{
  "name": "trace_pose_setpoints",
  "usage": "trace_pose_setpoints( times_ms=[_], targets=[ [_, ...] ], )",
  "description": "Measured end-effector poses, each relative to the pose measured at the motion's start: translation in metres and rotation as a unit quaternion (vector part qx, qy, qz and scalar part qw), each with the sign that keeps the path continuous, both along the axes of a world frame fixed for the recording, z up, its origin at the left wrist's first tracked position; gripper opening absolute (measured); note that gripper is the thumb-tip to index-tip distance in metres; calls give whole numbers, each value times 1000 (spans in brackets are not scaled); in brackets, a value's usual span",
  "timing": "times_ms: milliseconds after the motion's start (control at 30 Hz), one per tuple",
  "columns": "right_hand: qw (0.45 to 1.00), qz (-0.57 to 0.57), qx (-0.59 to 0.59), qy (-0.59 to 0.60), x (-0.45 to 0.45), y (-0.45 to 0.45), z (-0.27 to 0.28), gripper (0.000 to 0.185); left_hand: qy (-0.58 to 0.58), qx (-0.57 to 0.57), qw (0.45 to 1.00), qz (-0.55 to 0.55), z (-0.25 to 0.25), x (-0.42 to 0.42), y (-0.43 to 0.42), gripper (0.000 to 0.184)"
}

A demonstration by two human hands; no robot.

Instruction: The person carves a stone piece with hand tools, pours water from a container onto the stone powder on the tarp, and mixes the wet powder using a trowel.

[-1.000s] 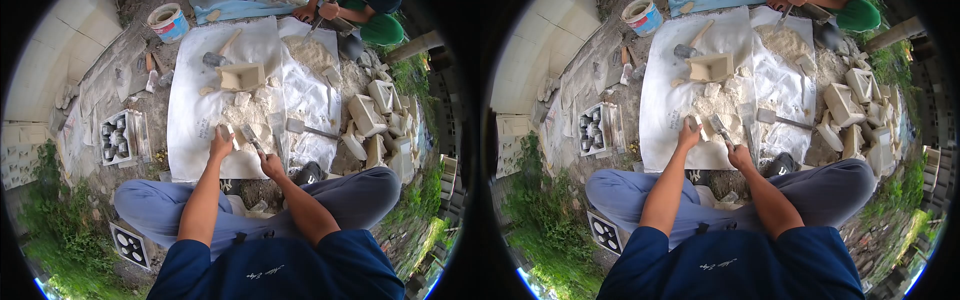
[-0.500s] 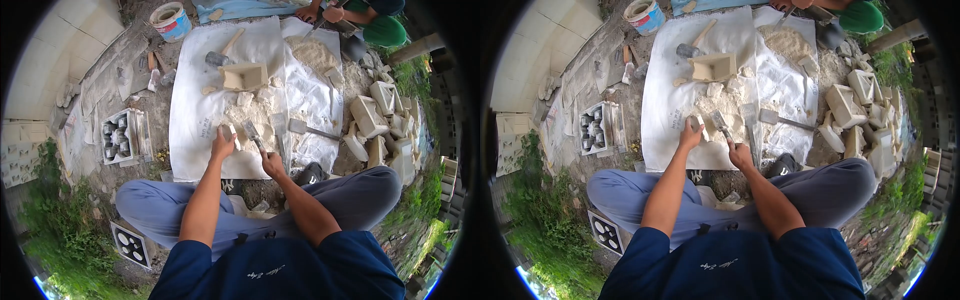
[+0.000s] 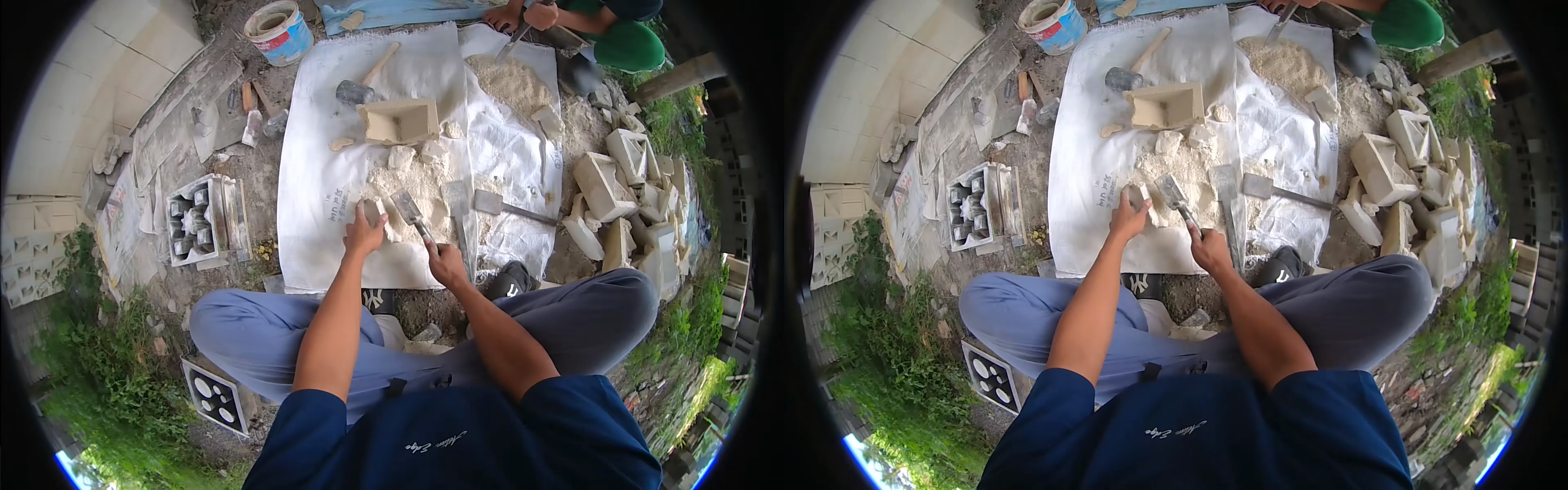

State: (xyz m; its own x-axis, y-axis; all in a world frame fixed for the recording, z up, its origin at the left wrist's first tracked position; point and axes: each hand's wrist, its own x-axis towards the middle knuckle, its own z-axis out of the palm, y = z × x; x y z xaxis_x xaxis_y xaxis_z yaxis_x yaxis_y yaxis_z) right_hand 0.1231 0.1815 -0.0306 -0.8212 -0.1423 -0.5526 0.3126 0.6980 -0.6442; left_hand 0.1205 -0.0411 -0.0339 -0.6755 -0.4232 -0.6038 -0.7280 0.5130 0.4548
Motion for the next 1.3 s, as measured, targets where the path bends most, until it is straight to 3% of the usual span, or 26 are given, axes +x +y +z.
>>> trace_pose_setpoints(
  times_ms=[100,167,233,300,367,567,700,767,967,1100,1167,1200,1300],
  targets=[
    [999,-17,-30,17,-2,-6,15,75,5,-6,1000,6,0,0,2,82],
    [987,-68,-122,77,3,-7,17,74,8,-1,1000,9,-1,3,2,83],
    [990,-52,-106,79,5,-3,11,75,21,-2,1000,6,-4,3,1,83],
    [999,28,31,8,7,1,7,76,4,-8,1000,0,-5,1,2,83],
    [998,13,60,-3,6,4,-10,78,9,-12,1000,-8,-2,3,5,83],
    [998,-67,-20,1,0,-1,19,73,13,-1,1000,-4,-2,-4,-1,84],
    [993,-69,-97,16,17,7,5,73,6,-11,1000,-2,3,1,2,84],
    [996,44,68,-42,20,10,5,74,6,-10,1000,-11,2,-1,1,84],
    [999,-26,16,-35,19,12,8,71,0,-1,1000,-11,-1,3,2,83],
    [987,-103,-105,61,33,17,5,67,9,-6,1000,-6,4,1,2,81],
    [997,-48,-53,31,39,27,0,69,9,-7,1000,-7,-1,1,1,81],
    [1000,7,29,4,36,28,2,71,6,-7,1000,-9,-1,1,2,81],
    [997,22,53,-52,33,27,4,72,24,-3,1000,-15,-3,1,1,82]
  ],
)
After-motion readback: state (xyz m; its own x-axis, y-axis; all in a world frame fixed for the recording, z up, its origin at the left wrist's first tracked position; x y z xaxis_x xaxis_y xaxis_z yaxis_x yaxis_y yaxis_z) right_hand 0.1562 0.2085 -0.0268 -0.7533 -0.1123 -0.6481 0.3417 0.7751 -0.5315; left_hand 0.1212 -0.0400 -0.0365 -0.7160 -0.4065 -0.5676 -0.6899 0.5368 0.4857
